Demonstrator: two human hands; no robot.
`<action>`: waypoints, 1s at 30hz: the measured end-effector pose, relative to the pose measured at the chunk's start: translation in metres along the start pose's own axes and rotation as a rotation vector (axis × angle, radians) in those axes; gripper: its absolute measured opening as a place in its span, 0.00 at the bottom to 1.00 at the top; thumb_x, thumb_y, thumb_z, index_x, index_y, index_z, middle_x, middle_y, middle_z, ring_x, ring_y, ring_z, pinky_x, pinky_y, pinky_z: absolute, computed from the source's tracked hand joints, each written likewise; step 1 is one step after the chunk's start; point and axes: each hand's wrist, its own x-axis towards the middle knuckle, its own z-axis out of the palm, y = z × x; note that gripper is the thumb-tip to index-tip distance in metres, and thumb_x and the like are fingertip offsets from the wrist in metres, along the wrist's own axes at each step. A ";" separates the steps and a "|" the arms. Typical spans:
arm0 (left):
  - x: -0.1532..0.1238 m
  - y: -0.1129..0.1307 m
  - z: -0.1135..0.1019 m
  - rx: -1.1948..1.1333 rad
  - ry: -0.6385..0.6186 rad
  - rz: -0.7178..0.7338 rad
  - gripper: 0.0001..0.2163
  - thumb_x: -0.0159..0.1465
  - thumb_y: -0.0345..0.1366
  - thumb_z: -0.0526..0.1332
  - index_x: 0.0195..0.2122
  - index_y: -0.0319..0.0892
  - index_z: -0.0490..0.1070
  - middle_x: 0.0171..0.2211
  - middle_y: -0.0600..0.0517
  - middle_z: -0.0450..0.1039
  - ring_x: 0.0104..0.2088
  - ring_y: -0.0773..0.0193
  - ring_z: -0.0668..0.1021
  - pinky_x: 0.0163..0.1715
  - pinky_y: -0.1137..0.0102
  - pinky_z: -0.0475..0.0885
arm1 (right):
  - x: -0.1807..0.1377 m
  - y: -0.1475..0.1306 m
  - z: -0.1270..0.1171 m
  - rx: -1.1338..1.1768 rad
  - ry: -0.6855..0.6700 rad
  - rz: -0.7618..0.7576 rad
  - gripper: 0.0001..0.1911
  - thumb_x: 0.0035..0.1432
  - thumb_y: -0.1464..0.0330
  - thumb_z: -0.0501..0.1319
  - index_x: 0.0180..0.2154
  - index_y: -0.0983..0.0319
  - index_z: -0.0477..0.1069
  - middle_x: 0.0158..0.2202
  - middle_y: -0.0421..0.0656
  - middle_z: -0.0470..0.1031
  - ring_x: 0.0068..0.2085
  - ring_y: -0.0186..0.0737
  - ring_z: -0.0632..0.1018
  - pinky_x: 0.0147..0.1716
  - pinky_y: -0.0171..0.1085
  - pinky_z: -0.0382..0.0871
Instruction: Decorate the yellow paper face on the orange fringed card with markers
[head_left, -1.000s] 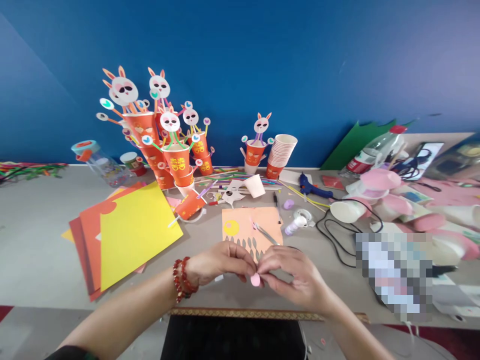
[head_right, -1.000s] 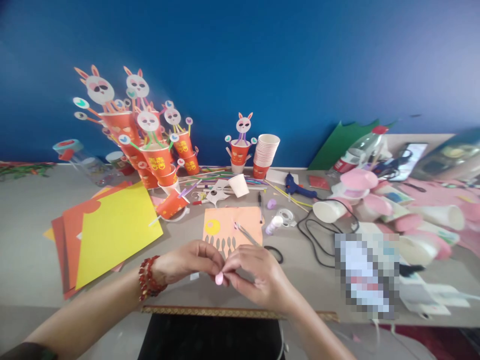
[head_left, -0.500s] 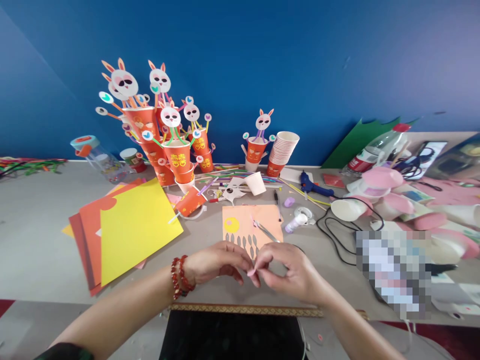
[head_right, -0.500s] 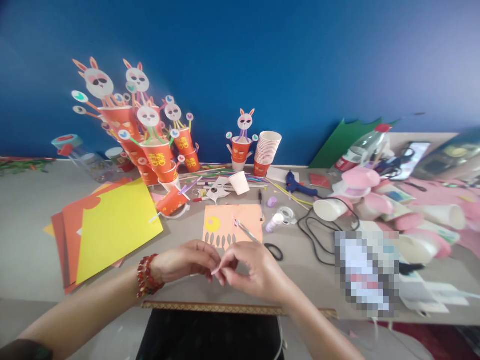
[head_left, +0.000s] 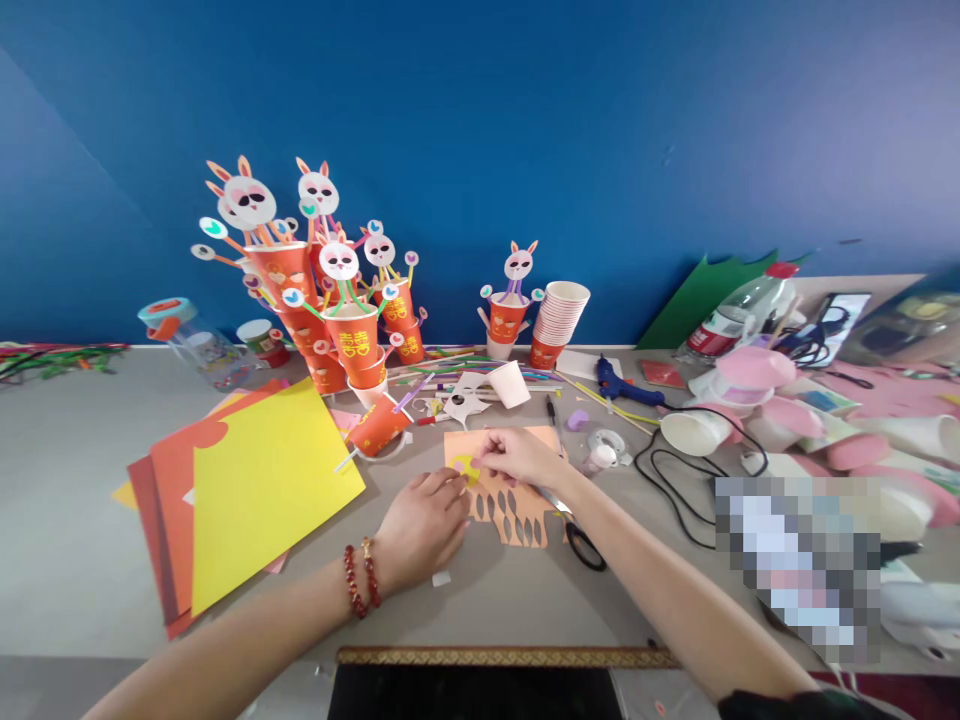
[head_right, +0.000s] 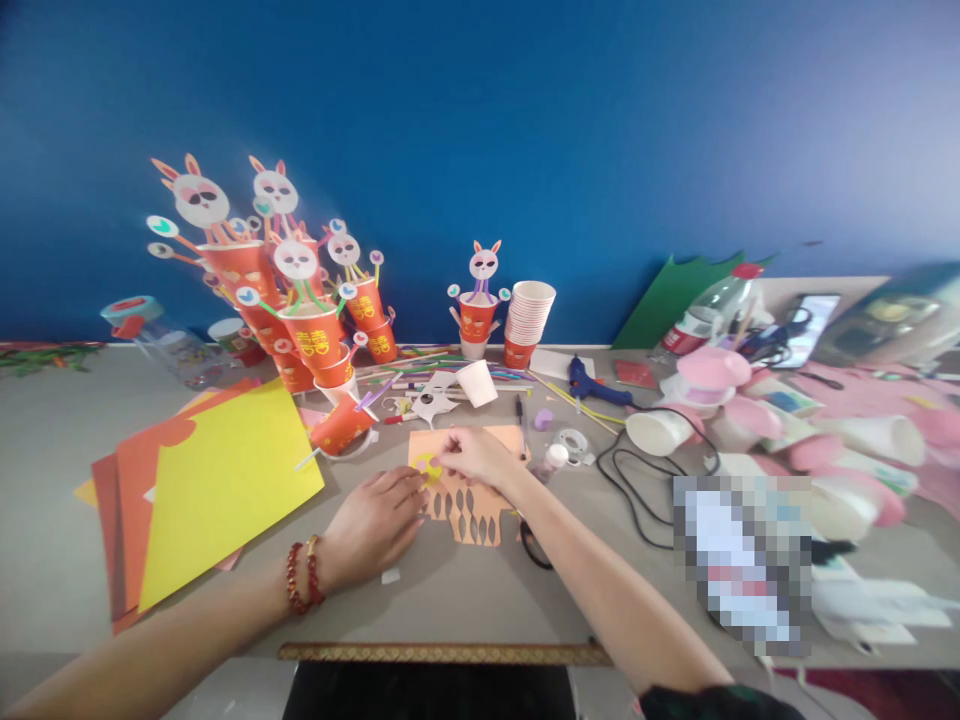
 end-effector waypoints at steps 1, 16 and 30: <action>0.000 -0.001 0.002 -0.001 -0.001 0.004 0.11 0.68 0.32 0.59 0.49 0.38 0.74 0.52 0.41 0.78 0.54 0.48 0.76 0.51 0.55 0.73 | 0.004 0.000 0.001 -0.009 -0.006 0.005 0.09 0.56 0.66 0.67 0.29 0.61 0.69 0.24 0.37 0.77 0.18 0.28 0.71 0.16 0.27 0.62; 0.001 -0.003 0.010 -0.016 0.019 -0.021 0.10 0.69 0.32 0.58 0.48 0.38 0.73 0.52 0.41 0.77 0.51 0.49 0.77 0.47 0.56 0.74 | 0.015 0.007 0.003 -0.084 -0.056 0.084 0.11 0.55 0.60 0.68 0.30 0.61 0.73 0.23 0.39 0.79 0.22 0.32 0.76 0.16 0.25 0.62; 0.000 -0.002 0.009 -0.053 0.056 -0.040 0.10 0.68 0.31 0.57 0.49 0.39 0.73 0.53 0.42 0.77 0.52 0.48 0.77 0.49 0.55 0.74 | 0.014 0.008 0.006 -0.197 -0.015 0.053 0.10 0.57 0.62 0.66 0.27 0.60 0.72 0.22 0.38 0.79 0.20 0.31 0.75 0.20 0.28 0.63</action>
